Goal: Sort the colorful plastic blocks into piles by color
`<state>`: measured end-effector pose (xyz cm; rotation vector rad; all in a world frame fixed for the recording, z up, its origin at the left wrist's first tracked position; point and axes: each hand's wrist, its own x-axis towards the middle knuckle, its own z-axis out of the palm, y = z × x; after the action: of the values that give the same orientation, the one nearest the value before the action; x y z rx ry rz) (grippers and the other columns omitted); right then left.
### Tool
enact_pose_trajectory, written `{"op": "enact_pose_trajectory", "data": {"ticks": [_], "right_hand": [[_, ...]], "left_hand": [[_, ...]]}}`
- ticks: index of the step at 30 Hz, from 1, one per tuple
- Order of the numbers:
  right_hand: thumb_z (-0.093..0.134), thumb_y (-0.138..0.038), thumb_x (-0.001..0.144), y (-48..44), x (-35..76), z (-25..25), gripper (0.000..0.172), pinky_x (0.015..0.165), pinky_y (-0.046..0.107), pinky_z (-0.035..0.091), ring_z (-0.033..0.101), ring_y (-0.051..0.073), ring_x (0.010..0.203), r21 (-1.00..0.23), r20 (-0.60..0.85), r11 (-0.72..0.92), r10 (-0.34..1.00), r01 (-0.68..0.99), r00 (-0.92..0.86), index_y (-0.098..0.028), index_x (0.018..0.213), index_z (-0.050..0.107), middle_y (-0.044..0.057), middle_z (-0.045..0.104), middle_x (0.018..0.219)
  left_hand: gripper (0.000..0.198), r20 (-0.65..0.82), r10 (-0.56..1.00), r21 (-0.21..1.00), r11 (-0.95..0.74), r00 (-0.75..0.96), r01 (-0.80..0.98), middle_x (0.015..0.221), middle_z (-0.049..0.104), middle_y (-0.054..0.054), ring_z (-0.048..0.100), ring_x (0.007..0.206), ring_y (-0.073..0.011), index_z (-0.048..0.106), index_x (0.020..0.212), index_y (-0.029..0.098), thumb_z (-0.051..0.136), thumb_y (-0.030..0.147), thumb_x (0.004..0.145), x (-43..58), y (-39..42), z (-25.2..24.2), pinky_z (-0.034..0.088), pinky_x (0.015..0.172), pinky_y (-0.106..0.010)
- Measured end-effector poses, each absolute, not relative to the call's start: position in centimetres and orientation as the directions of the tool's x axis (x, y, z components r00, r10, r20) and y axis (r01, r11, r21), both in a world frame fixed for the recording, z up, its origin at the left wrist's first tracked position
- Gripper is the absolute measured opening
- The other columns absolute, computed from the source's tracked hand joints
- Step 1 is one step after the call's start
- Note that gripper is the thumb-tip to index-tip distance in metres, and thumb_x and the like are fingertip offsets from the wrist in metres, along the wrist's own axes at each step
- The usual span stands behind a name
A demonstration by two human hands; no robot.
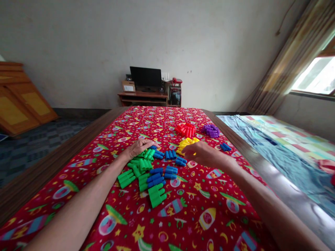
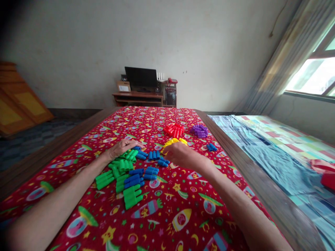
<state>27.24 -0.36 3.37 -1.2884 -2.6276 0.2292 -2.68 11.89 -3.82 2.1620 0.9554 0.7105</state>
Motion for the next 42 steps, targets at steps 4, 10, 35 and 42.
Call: {"op": "enact_pose_trajectory", "data": {"ticks": [4,10,35,42], "right_hand": [[0.05,-0.012,0.089,-3.3,23.3,0.2,0.015,0.068,0.029,0.046,0.057,0.018,0.078,0.071,0.165,0.64,0.749,0.765,-0.642,-0.016,0.098,0.061,0.009,0.064,0.087],[0.046,-0.012,0.09,-3.6,23.2,-2.0,0.021,0.074,0.036,0.047,0.056,0.025,0.092,0.219,0.195,0.569,0.77,0.792,-0.607,-0.015,0.108,0.056,0.013,0.06,0.099],[0.045,-0.012,0.089,-3.8,21.9,-1.5,0.019,0.065,0.032,0.039,0.055,0.021,0.079,0.187,0.14,0.503,0.836,0.844,-0.53,-0.015,0.104,0.057,0.011,0.061,0.09],[0.035,-0.02,0.094,-2.2,25.2,4.2,0.029,0.063,0.028,0.036,0.059,0.018,0.075,0.151,0.183,0.249,0.944,0.957,-0.274,-0.02,0.107,0.061,0.008,0.066,0.088]], "left_hand": [[0.054,0.222,0.771,0.745,-0.529,0.597,0.406,0.098,0.077,-0.005,0.068,0.1,-0.027,0.079,0.091,0.021,0.048,0.064,0.082,-2.7,12.2,-4.1,0.048,0.096,-0.034],[0.052,0.224,0.761,0.737,-0.541,0.608,0.406,0.099,0.077,-0.004,0.067,0.103,-0.0269,0.079,0.092,0.021,0.048,0.062,0.083,-2.7,12.2,-4.0,0.048,0.097,-0.034],[0.05,0.213,0.763,0.729,-0.539,0.61,0.421,0.101,0.077,-0.004,0.067,0.105,-0.0271,0.079,0.091,0.022,0.046,0.059,0.084,-2.6,11.9,-3.7,0.047,0.099,-0.036],[0.051,0.221,0.766,0.736,-0.537,0.603,0.412,0.098,0.077,-0.005,0.068,0.102,-0.0281,0.079,0.09,0.021,0.049,0.061,0.083,-2.6,12.0,-3.8,0.049,0.096,-0.036]]}}
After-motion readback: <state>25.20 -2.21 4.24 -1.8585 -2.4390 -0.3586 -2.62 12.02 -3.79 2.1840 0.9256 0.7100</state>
